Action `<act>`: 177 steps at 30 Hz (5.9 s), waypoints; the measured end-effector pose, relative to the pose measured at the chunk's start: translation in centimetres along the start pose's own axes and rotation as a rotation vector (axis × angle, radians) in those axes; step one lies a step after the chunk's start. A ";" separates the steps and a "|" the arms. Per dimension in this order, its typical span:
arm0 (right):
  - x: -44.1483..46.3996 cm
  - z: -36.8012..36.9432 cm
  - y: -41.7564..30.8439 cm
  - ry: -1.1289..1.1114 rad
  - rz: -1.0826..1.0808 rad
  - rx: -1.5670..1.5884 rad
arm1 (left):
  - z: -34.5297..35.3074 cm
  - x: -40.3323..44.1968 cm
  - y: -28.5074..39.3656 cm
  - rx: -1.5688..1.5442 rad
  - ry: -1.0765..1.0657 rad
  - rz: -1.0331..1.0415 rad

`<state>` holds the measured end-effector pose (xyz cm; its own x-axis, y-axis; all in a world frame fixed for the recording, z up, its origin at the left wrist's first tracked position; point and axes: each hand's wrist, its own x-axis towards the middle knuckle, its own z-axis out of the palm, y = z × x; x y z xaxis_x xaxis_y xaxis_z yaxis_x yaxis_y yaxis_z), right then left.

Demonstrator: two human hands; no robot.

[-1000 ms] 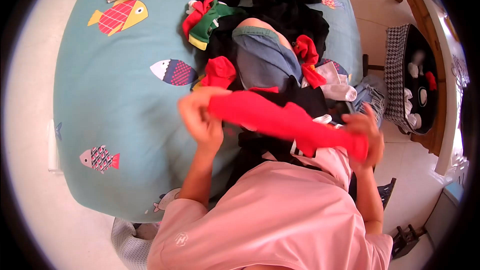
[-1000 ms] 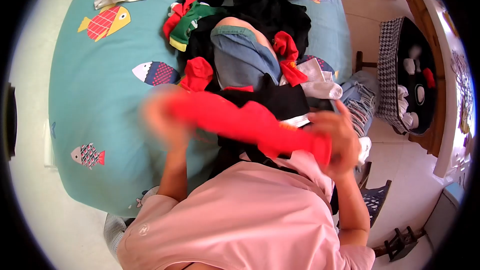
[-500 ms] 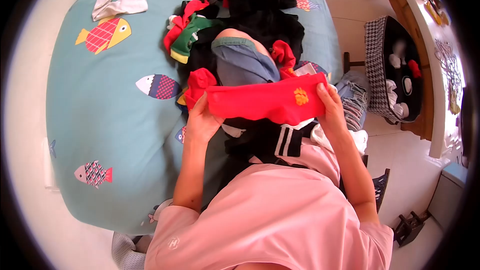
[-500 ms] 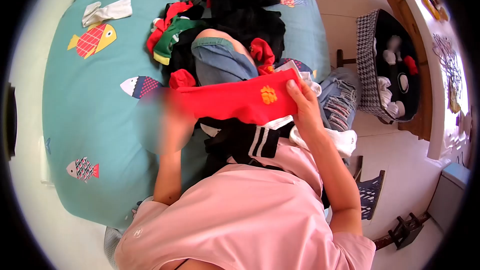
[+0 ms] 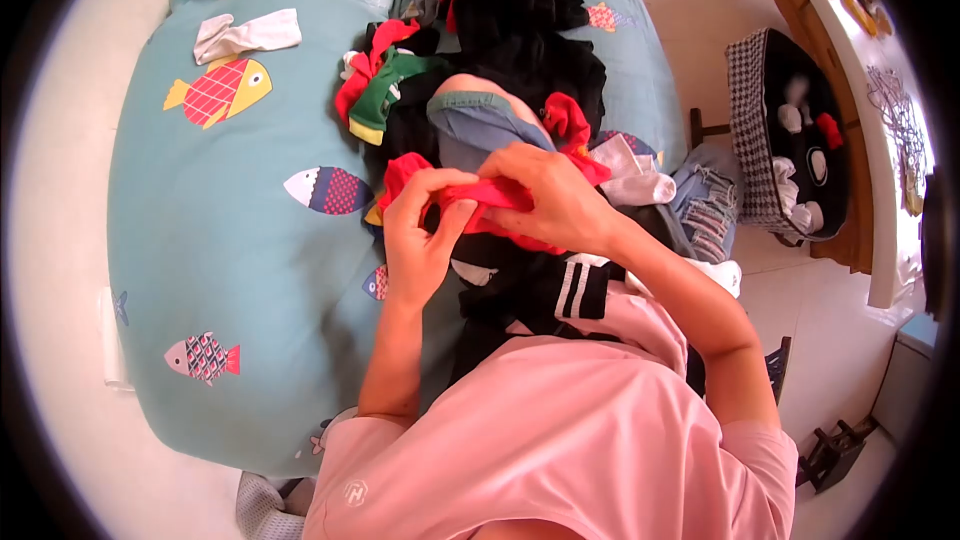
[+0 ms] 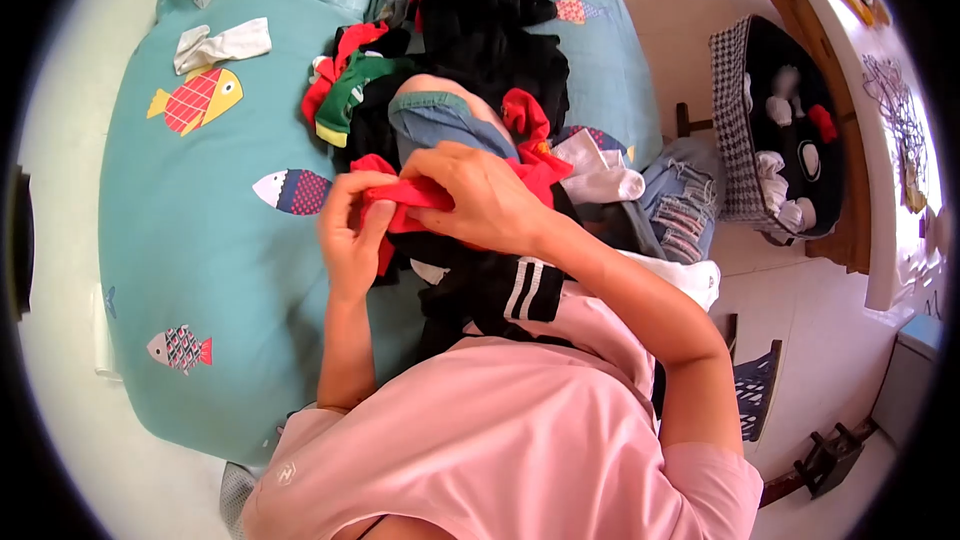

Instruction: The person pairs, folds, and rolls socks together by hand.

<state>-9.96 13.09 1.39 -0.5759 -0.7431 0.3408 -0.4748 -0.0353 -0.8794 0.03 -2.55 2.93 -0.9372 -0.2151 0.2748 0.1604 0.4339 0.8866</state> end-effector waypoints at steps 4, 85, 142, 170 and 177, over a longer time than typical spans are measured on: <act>0.7 -3.2 -4.6 0.128 0.073 0.293 | 2.6 1.9 3.9 -0.525 -0.025 -0.026; -4.1 -2.4 -4.0 0.495 -0.276 -0.375 | 7.8 0.8 3.0 -1.141 -0.172 -0.136; -10.5 -5.1 0.0 0.140 0.558 0.114 | 10.6 0.1 -0.7 -0.438 -0.261 -0.090; -0.4 -6.9 0.6 -0.091 0.419 0.304 | 3.1 5.4 -2.9 -0.685 -0.495 -0.589; -4.0 -7.0 2.7 -0.287 0.612 0.652 | -0.9 4.0 -2.3 -0.667 -0.270 -0.480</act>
<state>-13.60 20.60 -0.04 -0.3744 -0.8897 -0.2613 0.3731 0.1134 -0.9208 -3.85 -5.19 2.27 -0.9781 0.0080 -0.2079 -0.2022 -0.2732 0.9405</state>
